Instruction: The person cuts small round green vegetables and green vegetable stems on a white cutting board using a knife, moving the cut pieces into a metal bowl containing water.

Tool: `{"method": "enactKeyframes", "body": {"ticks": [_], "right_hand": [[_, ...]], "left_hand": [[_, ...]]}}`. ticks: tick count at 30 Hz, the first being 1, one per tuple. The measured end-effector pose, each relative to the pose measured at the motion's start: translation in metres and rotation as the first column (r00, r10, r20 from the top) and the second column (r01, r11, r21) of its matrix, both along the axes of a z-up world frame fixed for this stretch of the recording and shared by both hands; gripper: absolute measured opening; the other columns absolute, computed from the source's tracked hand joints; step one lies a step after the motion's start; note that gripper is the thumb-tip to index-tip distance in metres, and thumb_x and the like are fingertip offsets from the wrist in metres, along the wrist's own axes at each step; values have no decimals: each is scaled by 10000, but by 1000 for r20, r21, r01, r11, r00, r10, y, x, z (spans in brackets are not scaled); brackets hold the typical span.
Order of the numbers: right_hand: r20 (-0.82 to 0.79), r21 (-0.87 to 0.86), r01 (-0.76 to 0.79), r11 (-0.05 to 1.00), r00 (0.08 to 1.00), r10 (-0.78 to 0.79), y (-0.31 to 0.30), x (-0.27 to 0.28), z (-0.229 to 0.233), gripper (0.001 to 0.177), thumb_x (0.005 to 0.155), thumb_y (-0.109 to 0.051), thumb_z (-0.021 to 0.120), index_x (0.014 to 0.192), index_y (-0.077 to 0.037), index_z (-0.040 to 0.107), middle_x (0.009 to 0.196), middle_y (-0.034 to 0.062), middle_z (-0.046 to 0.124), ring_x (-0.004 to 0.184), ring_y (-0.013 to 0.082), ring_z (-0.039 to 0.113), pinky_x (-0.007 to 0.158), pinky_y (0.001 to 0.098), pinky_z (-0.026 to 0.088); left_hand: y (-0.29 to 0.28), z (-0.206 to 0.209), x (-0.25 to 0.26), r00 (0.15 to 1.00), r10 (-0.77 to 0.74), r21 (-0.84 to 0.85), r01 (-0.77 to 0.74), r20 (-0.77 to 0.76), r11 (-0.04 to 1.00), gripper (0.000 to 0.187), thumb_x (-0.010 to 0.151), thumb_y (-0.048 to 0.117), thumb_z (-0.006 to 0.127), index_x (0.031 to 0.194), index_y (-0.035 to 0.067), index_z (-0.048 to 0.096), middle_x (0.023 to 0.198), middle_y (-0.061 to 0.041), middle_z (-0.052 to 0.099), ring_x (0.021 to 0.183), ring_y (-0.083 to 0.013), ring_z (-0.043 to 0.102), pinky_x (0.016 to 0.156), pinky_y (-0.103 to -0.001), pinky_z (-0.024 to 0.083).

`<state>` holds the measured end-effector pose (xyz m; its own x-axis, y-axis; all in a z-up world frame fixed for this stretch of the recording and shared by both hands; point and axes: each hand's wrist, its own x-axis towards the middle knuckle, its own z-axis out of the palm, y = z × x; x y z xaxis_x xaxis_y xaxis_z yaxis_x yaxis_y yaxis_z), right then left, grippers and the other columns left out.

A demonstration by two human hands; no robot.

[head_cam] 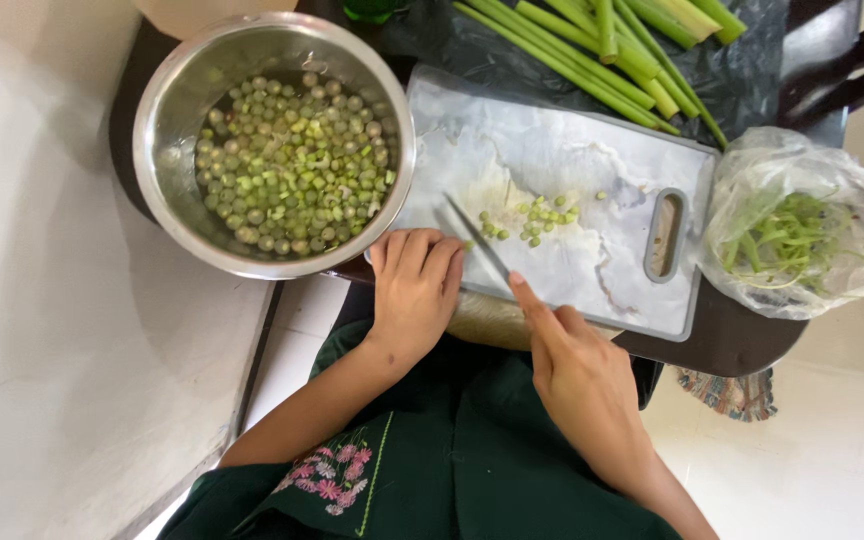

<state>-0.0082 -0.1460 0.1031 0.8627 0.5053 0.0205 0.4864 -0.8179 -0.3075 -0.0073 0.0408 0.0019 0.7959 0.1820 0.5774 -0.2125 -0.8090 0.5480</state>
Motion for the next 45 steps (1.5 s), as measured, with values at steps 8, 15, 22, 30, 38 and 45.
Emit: {"method": "enactKeyframes", "body": {"ticks": [8,15,22,30,38,45], "right_hand": [[-70,14,1,1000,998,0,-6,-10,-5,602,925,-57,613,1500,-198,503,697,107,577,512,313,594,499,431,488],[22,-1,-31,1000,999,31,8,9,-15,601,920,-42,588,1495,-194,504,758,124,590,553,330,614,491,445,483],[-109,19,3,1000,994,-1,-4,-7,-2,613,925,-64,596,1508,-216,486,727,126,590,539,349,607,498,465,481],[-16,-28,-51,998,999,51,5,1,-21,609,922,-65,582,1505,-213,488,750,122,592,560,327,622,500,447,498],[-37,116,-30,993,999,35,-3,4,-11,519,951,-99,607,1458,-200,562,754,104,620,568,317,611,536,441,488],[-27,110,-22,994,999,26,-7,-5,-7,557,932,-84,621,1471,-209,555,734,87,606,567,303,611,524,430,486]], "left_hand": [[1,0,0,1000,-1,21,1,9,1000,198,892,68,754,1082,59,698,1070,-54,607,1055,-273,569,1013,-462,374],[0,-3,0,1000,0,18,0,9,1000,183,896,84,760,1067,72,696,1059,-57,593,1051,-274,564,1004,-465,368],[-2,-5,0,999,45,-71,-45,-8,996,203,878,98,771,1062,78,688,1109,-107,569,1071,-331,522,978,-488,356],[0,0,-2,998,55,-19,-55,-7,998,193,884,116,776,1060,110,696,1089,-62,587,1064,-297,539,1025,-499,349],[7,-8,-12,996,79,-24,-80,-31,997,234,892,132,780,1107,116,690,1094,-51,585,1085,-286,542,1037,-510,332],[5,-9,-10,996,83,-3,-83,-36,997,178,905,113,778,1063,121,697,1074,-33,595,1062,-267,556,1008,-479,333]]}}
